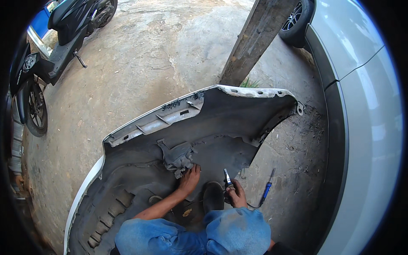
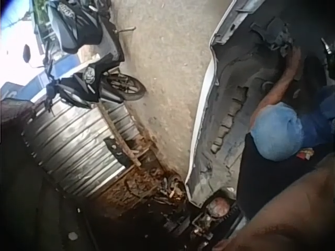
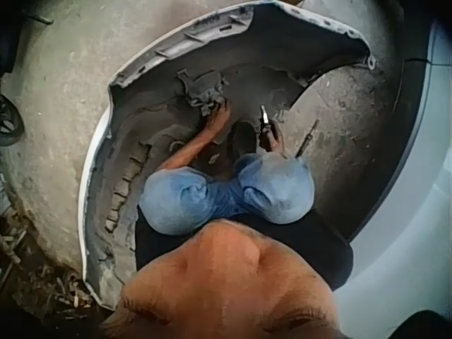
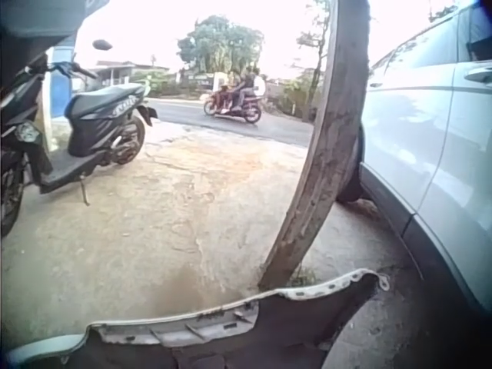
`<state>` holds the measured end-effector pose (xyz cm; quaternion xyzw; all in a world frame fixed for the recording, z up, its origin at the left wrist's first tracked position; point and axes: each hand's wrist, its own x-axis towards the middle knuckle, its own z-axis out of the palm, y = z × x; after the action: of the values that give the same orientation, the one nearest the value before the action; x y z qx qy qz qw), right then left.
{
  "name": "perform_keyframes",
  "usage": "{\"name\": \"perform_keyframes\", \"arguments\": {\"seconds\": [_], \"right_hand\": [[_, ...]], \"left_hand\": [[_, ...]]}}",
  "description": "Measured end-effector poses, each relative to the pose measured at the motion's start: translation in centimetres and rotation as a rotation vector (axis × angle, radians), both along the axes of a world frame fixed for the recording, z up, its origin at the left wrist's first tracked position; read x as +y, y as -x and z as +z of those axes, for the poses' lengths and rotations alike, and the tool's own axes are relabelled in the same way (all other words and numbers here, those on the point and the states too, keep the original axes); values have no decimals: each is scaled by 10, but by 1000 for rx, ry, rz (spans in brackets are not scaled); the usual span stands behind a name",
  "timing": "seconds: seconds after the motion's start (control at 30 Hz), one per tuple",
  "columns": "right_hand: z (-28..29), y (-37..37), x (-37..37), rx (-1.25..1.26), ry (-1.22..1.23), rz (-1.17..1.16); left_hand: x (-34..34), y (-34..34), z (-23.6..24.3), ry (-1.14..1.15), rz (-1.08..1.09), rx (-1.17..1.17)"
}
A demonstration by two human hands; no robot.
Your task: Using tools such as a soldering iron, screwdriver, and pliers to repair or modify a plastic car bumper component.
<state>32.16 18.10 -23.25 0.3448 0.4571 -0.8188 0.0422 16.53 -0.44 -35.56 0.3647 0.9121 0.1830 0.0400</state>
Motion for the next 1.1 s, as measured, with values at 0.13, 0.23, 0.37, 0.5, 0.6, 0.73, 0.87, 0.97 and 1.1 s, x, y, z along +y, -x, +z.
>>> {"name": "perform_keyframes", "arguments": {"seconds": [0.13, 0.23, 0.37, 0.5, 0.6, 0.73, 0.87, 0.97, 1.1], "right_hand": [[9, 9, -10, -119, -190, 116], [9, 14, -12, -153, -227, 126], [5, 15, -10, -159, -193, 123], [-2, 15, -6, -147, -175, 105], [-4, 18, -7, -160, -269, 160], [4, 23, -13, -196, -350, 185], [0, 19, -13, -170, -365, 156], [0, 16, -9, -179, -290, 135], [-1, 16, -8, -162, -248, 101]], "left_hand": [[0, -3, 5, 11, 34, 45], [-1, -2, 7, 56, 39, 5], [-4, 0, 21, -2, -11, 47], [-3, 1, 15, 30, -75, 47], [-2, 0, 14, 66, -62, 21], [3, -4, 15, 130, -42, 49], [1, -4, 15, 130, -54, 88], [-6, 0, 12, 101, -106, 62], [-6, 8, 10, -45, -134, -60]]}}
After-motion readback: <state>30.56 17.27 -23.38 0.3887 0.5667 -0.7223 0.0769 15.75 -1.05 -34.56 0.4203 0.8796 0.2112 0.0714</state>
